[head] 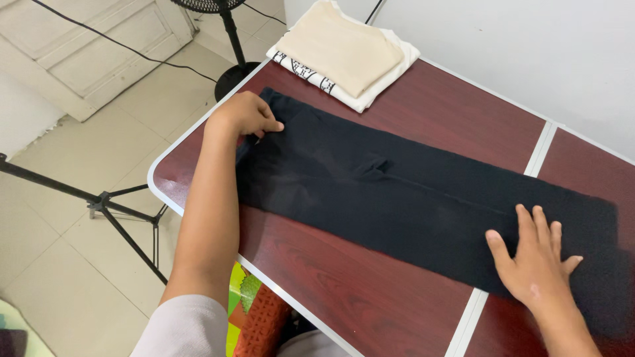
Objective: The person folds a black t-shirt on a table by tucking the sleeves inward and smoothing the fabric by hand.
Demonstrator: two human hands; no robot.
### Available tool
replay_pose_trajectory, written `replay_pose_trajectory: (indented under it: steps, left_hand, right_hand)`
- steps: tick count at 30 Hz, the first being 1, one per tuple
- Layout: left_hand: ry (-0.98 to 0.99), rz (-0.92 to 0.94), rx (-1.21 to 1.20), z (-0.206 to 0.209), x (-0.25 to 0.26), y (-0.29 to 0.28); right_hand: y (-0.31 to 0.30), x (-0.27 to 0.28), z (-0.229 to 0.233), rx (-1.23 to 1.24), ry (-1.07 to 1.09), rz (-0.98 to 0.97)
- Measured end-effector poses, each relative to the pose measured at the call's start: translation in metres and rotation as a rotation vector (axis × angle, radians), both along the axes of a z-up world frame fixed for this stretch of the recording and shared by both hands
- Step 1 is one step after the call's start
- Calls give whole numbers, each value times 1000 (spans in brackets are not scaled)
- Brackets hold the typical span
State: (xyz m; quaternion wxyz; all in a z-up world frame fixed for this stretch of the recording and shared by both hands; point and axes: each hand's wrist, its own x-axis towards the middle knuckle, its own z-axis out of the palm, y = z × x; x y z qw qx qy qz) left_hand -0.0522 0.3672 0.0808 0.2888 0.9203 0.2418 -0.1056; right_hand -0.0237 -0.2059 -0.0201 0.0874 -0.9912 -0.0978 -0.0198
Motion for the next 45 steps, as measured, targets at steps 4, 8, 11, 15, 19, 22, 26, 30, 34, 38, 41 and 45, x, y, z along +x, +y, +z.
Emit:
replay_pose_trajectory:
  steps: [4,8,11,15,19,22,26,30,34,38,41,45]
  left_hand:
    - [63,-41,4,-4,-1,0]
    - [89,-171,-135,-1,-1,-10]
    - [78,-227,-171,12,-6,-31]
    - [-12,-273,-262,24,-12,-49]
    - [-9,-310,-285,18,-5,-64]
    - [35,-360,-128,12,0,-79]
    - [30,-360,100,0,4,-98]
    - [-72,-428,76,-13,11,-97]
    - [-152,-539,-62,-23,18,-90]
    - [-294,-513,-320,-20,16,-92]
    - [-395,-519,-342,-15,12,-100]
    - [-258,-451,-317,-12,11,-102]
  right_hand:
    - [10,26,-8,-50,-41,-32]
    - [-34,67,-32,-67,-124,58]
    - [-75,97,-48,-79,-206,145]
    - [-110,129,-50,-162,-169,140]
    - [-74,135,-21,-157,-127,41]
    - [4,102,11,-11,-77,109]
    - [119,50,43,149,-72,396]
    - [172,26,56,206,-140,485]
    - [173,21,47,262,-179,427]
    - [157,31,28,708,-125,478]
    - [149,34,18,878,-53,444]
    - [148,35,20,954,23,429]
